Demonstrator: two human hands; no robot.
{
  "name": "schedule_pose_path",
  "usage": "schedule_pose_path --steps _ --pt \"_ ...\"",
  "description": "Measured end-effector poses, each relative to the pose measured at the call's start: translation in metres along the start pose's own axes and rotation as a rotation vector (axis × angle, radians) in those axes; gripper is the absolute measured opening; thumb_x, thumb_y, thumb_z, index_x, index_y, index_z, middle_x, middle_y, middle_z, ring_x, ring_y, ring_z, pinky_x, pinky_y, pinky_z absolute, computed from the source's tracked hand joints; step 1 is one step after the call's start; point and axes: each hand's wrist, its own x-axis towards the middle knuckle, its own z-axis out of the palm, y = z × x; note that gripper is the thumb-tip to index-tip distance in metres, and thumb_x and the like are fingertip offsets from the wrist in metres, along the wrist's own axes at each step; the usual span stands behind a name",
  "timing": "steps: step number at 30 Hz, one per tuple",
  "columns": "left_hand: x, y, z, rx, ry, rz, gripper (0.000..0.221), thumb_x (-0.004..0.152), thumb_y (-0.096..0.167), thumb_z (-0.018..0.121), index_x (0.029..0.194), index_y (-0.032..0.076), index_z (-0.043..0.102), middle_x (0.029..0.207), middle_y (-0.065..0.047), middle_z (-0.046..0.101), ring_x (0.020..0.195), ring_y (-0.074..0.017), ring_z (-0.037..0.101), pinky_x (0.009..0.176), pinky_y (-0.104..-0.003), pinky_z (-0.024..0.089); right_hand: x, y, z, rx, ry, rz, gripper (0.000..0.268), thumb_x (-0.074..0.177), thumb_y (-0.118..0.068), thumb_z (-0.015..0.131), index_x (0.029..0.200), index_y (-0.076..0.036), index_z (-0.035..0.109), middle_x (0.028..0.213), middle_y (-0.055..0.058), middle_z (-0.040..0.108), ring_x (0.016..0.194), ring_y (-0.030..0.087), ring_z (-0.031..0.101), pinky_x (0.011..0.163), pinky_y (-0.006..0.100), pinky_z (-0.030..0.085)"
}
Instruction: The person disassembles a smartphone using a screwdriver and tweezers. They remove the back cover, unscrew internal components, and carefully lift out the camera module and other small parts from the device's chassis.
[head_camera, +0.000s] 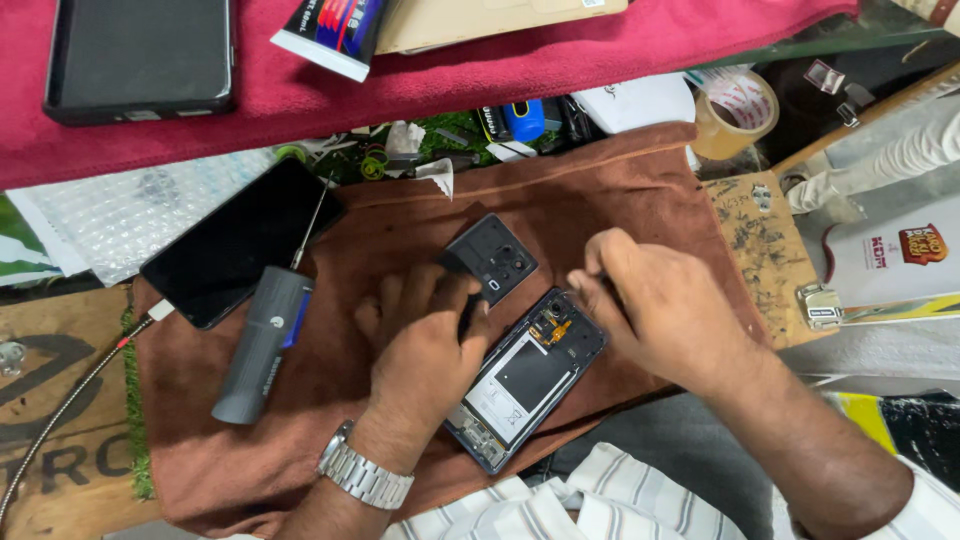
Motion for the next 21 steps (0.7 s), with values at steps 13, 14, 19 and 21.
schedule_pose_path --steps 13,14,19,21 --pt "-0.010 0.022 -0.006 -0.173 -0.207 0.145 0.050 0.076 0.045 0.082 0.110 0.010 0.073 0.124 -0.012 0.056 0.115 -0.0368 0.053 0.089 -0.049 0.050 0.001 0.004 -0.008 -0.076 -0.136 0.062 0.031 0.090 -0.024 0.072 0.111 -0.009 0.055 0.086 0.007 0.067 0.085 0.030 0.068 0.072 0.044 0.053" --pt "-0.010 0.023 -0.006 -0.155 -0.192 0.159 0.049 0.076 0.045 0.083 0.110 0.011 0.073 0.123 -0.011 0.056 0.116 -0.0366 0.052 0.091 -0.049 0.049 0.001 0.004 -0.008 -0.024 -0.060 -0.070 0.032 0.084 -0.017 0.069 0.110 -0.007 0.054 0.090 0.010 0.066 0.086 0.032 0.067 0.072 0.044 0.053" --pt "-0.010 0.024 -0.005 -0.198 -0.243 0.110 0.049 0.076 0.046 0.081 0.111 0.012 0.073 0.123 -0.011 0.055 0.117 -0.0340 0.049 0.092 -0.047 0.048 0.000 0.006 -0.004 -0.085 0.002 -0.074 0.031 0.081 -0.018 0.073 0.104 -0.007 0.056 0.082 0.011 0.062 0.079 0.033 0.065 0.068 0.046 0.052" --pt "-0.010 0.025 -0.006 -0.165 -0.216 0.128 0.048 0.075 0.046 0.081 0.109 0.013 0.073 0.122 -0.010 0.055 0.116 -0.0338 0.049 0.093 -0.049 0.046 0.000 0.006 0.000 -0.105 0.010 -0.044 0.029 0.086 -0.019 0.074 0.106 -0.008 0.056 0.083 0.011 0.063 0.080 0.032 0.065 0.069 0.046 0.051"
